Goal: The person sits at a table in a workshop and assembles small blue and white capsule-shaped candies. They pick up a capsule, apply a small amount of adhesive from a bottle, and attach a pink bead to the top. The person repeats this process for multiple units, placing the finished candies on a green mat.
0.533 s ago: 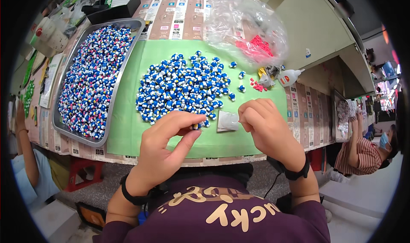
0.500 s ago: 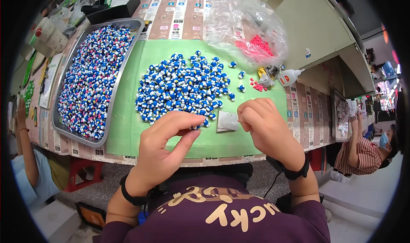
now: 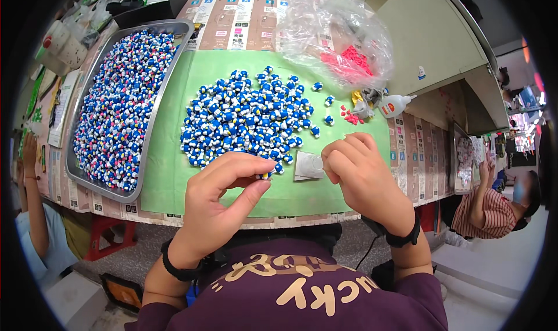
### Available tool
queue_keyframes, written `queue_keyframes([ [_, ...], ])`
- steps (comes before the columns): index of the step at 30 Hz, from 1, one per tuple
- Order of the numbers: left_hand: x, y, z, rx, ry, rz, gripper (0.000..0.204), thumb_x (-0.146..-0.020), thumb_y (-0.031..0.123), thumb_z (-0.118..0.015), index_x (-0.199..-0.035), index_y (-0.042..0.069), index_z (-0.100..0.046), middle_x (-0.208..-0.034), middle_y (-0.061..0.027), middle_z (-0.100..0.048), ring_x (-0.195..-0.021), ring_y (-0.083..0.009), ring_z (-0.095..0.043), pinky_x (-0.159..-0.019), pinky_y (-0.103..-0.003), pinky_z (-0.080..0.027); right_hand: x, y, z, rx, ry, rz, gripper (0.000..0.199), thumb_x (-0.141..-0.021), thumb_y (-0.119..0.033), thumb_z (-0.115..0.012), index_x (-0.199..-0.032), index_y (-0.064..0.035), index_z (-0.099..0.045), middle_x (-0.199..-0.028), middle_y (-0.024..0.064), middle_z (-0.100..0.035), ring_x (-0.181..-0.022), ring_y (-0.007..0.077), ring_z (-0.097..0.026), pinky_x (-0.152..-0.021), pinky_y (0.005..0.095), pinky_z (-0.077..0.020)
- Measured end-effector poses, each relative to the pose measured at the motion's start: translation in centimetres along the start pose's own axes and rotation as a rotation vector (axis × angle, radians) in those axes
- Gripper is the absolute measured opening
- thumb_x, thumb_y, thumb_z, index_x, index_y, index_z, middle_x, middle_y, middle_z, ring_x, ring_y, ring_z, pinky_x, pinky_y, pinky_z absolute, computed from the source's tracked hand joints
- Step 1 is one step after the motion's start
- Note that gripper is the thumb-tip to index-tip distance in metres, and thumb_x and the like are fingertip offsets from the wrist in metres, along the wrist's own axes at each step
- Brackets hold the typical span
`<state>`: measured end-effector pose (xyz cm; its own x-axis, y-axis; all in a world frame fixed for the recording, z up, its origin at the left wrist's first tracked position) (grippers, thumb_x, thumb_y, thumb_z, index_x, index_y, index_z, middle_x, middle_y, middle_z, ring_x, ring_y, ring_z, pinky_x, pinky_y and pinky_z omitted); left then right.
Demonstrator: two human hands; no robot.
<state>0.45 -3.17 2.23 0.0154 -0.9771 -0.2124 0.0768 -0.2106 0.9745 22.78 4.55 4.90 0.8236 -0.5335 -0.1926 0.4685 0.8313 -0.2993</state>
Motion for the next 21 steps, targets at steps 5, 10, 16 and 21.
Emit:
queue_keyframes([
  [5,0.0,-0.5,-0.6,0.195,0.015,0.077,0.023,-0.087,-0.007,-0.066,-0.108,-0.002,-0.068,-0.11,-0.0108,-0.067,-0.097,-0.0175,-0.068,-0.083,-0.027,-0.058,0.3,-0.2,-0.2,0.003,0.028,0.011,0.022,-0.068,0.006,-0.057,-0.08,-0.009,-0.047,-0.084,0.0058,-0.051,-0.081,0.026,-0.055,-0.089,0.0411,-0.0405],
  [10,0.0,-0.5,-1.6,0.406,0.008,0.133,0.022,-0.086,-0.008,-0.067,-0.107,-0.003,-0.064,-0.109,-0.0121,-0.066,-0.099,-0.0177,-0.068,-0.083,-0.027,-0.058,-0.1,-1.5,0.9,-0.218,0.222,-0.007,0.025,-0.071,0.007,-0.062,-0.081,-0.009,-0.046,-0.089,0.0049,-0.058,-0.078,0.0246,-0.055,-0.084,0.0389,-0.0408],
  [16,-0.2,0.2,-1.9,0.402,0.005,0.049,0.021,-0.086,-0.009,-0.068,-0.106,-0.002,-0.064,-0.109,-0.0125,-0.065,-0.1,-0.0177,-0.067,-0.083,-0.027,-0.058,-1.5,-4.4,0.8,-0.625,0.407,-0.092,0.029,-0.08,0.008,-0.067,-0.082,-0.0093,-0.045,-0.087,0.0053,-0.061,-0.076,0.0224,-0.056,-0.077,0.0355,-0.0391],
  [21,0.2,0.3,-1.6,0.355,0.017,0.013,0.022,-0.085,-0.009,-0.068,-0.106,-0.003,-0.065,-0.109,-0.0132,-0.064,-0.101,-0.0174,-0.066,-0.084,-0.027,-0.059,-2.2,-4.6,0.3,-0.554,0.418,-0.064,0.029,-0.08,0.008,-0.068,-0.082,-0.0103,-0.045,-0.087,0.0044,-0.06,-0.076,0.022,-0.057,-0.077,0.0359,-0.0382],
])
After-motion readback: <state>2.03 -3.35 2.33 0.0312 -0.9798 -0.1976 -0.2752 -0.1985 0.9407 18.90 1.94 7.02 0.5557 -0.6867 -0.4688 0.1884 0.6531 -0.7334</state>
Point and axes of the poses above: each hand's wrist, its own x-axis away from the middle knuckle, its own z-axis out of the back of the hand, y = z × x, the point moved 2 cm from there along -x, towards the middle knuckle
